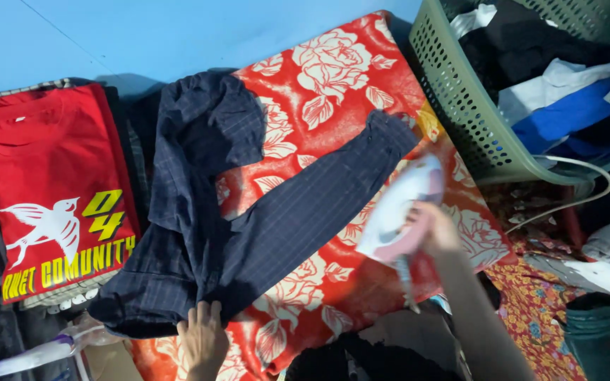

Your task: Ironing a pair of dark trousers on a floral-patterned surface using a steam iron and water spray.

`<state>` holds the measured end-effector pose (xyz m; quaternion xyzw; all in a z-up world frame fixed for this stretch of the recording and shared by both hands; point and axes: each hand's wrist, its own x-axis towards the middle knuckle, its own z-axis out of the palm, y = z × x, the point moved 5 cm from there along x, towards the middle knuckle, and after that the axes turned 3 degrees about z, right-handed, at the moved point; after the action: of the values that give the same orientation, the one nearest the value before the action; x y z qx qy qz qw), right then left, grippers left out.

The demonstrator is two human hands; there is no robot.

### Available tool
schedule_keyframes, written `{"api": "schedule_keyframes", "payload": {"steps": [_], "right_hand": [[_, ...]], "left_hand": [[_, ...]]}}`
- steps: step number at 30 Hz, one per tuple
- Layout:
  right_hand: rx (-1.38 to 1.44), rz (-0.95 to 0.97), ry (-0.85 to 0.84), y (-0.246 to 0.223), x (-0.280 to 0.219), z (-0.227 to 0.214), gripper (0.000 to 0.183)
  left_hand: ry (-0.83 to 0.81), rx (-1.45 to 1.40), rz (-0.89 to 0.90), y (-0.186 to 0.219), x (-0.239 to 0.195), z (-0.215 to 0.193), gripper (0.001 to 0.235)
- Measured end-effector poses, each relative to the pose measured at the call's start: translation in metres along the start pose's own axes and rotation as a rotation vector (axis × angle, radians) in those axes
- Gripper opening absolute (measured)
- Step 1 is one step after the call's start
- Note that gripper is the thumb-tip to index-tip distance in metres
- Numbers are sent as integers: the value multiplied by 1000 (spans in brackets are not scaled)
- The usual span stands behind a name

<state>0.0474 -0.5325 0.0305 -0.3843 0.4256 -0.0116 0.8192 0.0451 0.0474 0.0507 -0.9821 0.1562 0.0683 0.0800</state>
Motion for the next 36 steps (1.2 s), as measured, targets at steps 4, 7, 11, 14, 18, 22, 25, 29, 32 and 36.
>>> {"api": "schedule_keyframes", "payload": {"steps": [4, 7, 11, 14, 18, 22, 25, 29, 32, 36], "right_hand": [[-20, 46, -31, 64, -4, 104, 29], [-213, 54, 54, 72, -26, 163, 25], [-151, 67, 153, 79, 5, 141, 26], [-86, -82, 189, 41, 46, 112, 28], [-79, 131, 204, 60, 15, 119, 30], [-49, 118, 117, 103, -17, 127, 24], [-150, 12, 220, 61, 6, 129, 27], [-90, -2, 271, 1, 35, 144, 30], [-178, 20, 266, 58, 27, 131, 34], [-342, 258, 102, 100, -31, 153, 24]], "left_hand": [[143, -262, 12, 62, 49, -77, 47], [413, -569, 139, 112, 82, -79, 43], [248, -441, 78, 131, 91, -8, 74], [204, -414, 49, 132, 95, -9, 72], [189, -374, 58, 132, 97, -7, 73], [166, -353, 54, 132, 95, -3, 74], [164, -360, 59, 132, 97, -1, 74], [163, -380, 60, 131, 96, -8, 73], [201, -380, 62, 131, 93, -4, 72], [213, -371, 53, 130, 95, -8, 70]]}}
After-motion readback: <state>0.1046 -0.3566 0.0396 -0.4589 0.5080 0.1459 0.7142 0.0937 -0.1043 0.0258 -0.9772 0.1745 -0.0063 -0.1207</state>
